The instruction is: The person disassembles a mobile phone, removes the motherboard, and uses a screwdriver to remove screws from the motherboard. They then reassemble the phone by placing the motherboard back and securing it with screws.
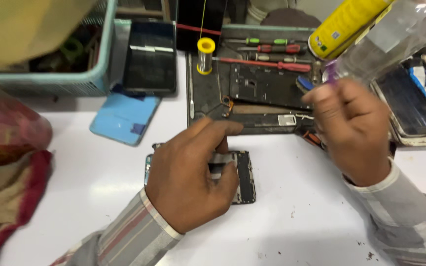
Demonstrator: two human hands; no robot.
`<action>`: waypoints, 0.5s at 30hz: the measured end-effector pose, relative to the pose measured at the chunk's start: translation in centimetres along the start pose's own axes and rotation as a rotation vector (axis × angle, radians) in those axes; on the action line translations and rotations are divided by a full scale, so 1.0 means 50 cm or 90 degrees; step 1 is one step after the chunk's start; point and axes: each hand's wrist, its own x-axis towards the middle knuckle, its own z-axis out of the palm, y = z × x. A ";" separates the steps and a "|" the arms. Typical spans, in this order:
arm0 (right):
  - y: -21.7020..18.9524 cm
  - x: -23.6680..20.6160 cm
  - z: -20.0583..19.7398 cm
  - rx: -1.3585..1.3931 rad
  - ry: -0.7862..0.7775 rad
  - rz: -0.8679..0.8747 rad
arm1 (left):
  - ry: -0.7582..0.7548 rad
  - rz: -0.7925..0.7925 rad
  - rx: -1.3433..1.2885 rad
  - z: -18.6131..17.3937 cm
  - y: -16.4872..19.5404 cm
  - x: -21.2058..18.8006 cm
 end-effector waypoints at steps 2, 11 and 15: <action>0.008 0.010 0.004 -0.119 -0.043 -0.068 | -0.004 -0.002 0.030 0.000 -0.004 0.002; 0.028 0.051 0.018 -0.323 -0.153 -0.104 | -0.006 -0.006 0.067 0.000 -0.022 0.007; 0.028 0.058 0.027 -0.353 -0.179 -0.126 | -0.031 -0.040 0.057 0.000 -0.022 0.009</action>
